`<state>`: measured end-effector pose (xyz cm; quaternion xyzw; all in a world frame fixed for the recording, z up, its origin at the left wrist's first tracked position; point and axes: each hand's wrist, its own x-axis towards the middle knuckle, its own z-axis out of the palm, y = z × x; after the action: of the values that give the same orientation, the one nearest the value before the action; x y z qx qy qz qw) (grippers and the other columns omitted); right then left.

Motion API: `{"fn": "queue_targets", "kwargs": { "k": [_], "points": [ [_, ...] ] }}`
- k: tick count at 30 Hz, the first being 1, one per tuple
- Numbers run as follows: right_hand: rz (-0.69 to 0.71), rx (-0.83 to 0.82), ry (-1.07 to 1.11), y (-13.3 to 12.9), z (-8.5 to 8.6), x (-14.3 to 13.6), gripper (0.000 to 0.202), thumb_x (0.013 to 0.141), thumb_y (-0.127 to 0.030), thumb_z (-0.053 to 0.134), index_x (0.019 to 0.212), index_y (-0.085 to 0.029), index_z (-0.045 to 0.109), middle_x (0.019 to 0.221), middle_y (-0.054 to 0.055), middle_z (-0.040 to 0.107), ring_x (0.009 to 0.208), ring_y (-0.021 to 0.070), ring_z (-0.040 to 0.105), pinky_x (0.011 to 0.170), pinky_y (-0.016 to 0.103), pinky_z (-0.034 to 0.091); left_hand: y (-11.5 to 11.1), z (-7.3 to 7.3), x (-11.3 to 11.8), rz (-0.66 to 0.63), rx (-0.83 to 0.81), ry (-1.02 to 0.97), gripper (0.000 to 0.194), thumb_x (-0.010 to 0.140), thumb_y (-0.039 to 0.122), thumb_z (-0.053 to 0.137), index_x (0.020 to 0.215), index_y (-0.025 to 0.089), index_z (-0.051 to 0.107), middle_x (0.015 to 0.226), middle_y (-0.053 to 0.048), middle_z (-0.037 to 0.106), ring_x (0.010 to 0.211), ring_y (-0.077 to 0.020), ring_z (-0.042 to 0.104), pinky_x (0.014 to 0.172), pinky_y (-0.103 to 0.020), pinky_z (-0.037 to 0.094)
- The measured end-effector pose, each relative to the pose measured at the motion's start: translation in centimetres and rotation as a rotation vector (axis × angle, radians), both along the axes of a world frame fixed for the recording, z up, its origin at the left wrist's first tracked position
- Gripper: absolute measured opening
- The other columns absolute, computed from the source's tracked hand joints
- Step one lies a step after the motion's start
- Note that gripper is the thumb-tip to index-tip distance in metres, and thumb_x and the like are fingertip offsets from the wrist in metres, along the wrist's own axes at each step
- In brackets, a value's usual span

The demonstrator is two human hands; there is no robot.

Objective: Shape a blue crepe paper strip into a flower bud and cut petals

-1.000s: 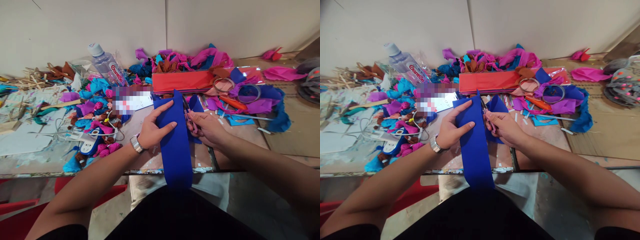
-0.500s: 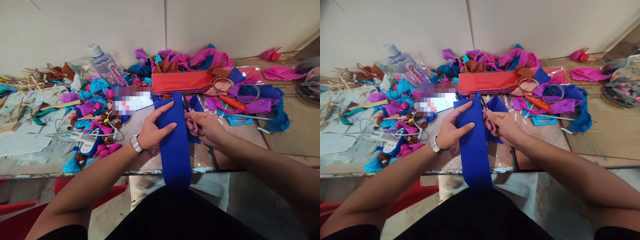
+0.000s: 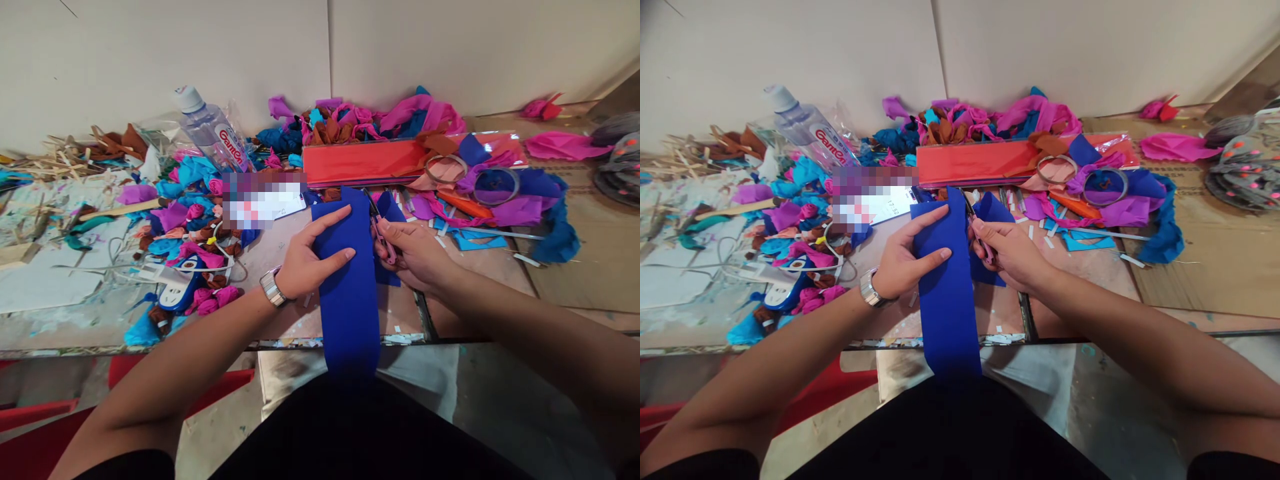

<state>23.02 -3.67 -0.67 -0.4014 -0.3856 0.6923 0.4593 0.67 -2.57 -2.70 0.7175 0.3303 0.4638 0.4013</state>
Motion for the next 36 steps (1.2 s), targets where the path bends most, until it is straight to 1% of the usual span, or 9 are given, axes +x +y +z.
{"fn": "queue_targets", "kwargs": {
  "k": [6, 11, 17, 25, 29, 33, 36],
  "points": [
    [-0.004, 0.003, 0.038, 0.17, -0.14, 0.02, 0.053, 0.077, -0.065, 0.088, 0.084, -0.014, 0.073, 0.058, -0.001, 0.060, 0.041, 0.0040, 0.033, 0.039, 0.019, 0.017, 0.03, 0.22, -0.06, 0.015, 0.019, -0.014, 0.069, 0.087, 0.037, 0.085, 0.150, 0.023, 0.062, 0.150, -0.012, 0.066, 0.135, -0.0283, 0.067, 0.121, -0.046, 0.053],
    [-0.024, 0.009, 0.032, 0.43, -0.43, 0.00, 0.052, 0.079, -0.063, 0.087, 0.087, -0.014, 0.073, 0.058, -0.002, 0.060, 0.042, 0.0047, 0.035, 0.038, 0.019, 0.018, 0.06, 0.18, -0.07, 0.021, 0.016, -0.015, 0.069, 0.086, 0.039, 0.085, 0.149, 0.023, 0.062, 0.150, -0.012, 0.066, 0.133, -0.0284, 0.068, 0.117, -0.045, 0.056],
    [0.003, 0.017, 0.024, 0.43, -0.42, -0.02, 0.052, 0.073, -0.062, 0.092, 0.085, -0.016, 0.072, 0.058, -0.003, 0.060, 0.041, 0.0044, 0.033, 0.039, 0.019, 0.018, 0.10, 0.07, -0.03, 0.005, 0.002, -0.019, 0.069, 0.086, 0.039, 0.085, 0.149, 0.023, 0.062, 0.151, -0.012, 0.065, 0.135, -0.0282, 0.067, 0.120, -0.045, 0.053],
    [0.031, 0.002, 0.003, 0.15, -0.08, 0.11, 0.049, 0.075, -0.060, 0.090, 0.084, -0.017, 0.070, 0.058, -0.002, 0.058, 0.045, 0.0056, 0.034, 0.042, 0.020, 0.016, 0.04, 0.12, 0.01, 0.018, -0.012, -0.004, 0.070, 0.086, 0.044, 0.084, 0.149, 0.023, 0.062, 0.151, -0.013, 0.065, 0.136, -0.0300, 0.066, 0.124, -0.049, 0.049],
    [0.041, 0.002, -0.010, 0.15, 0.08, 0.12, 0.048, 0.076, -0.061, 0.089, 0.081, -0.017, 0.070, 0.056, -0.003, 0.056, 0.043, 0.0049, 0.030, 0.042, 0.021, 0.015, 0.04, 0.13, -0.01, 0.012, -0.015, -0.001, 0.069, 0.087, 0.043, 0.084, 0.150, 0.023, 0.062, 0.151, -0.012, 0.065, 0.137, -0.0295, 0.065, 0.124, -0.049, 0.049],
    [0.029, 0.011, -0.011, 0.05, 0.27, 0.10, 0.047, 0.078, -0.060, 0.088, 0.078, -0.016, 0.070, 0.053, -0.004, 0.053, 0.042, 0.0052, 0.031, 0.041, 0.021, 0.016, 0.04, 0.06, 0.07, 0.022, -0.011, -0.004, 0.069, 0.086, 0.043, 0.084, 0.149, 0.023, 0.063, 0.150, -0.013, 0.065, 0.135, -0.0297, 0.066, 0.122, -0.049, 0.051],
    [0.024, 0.019, -0.006, 0.08, 0.35, 0.18, 0.046, 0.080, -0.059, 0.087, 0.080, -0.016, 0.070, 0.054, -0.004, 0.052, 0.043, 0.0051, 0.031, 0.041, 0.021, 0.016, 0.01, 0.05, 0.12, 0.021, -0.008, -0.011, 0.069, 0.086, 0.044, 0.084, 0.148, 0.023, 0.063, 0.150, -0.013, 0.065, 0.135, -0.0297, 0.066, 0.121, -0.048, 0.052]
  ]
}}
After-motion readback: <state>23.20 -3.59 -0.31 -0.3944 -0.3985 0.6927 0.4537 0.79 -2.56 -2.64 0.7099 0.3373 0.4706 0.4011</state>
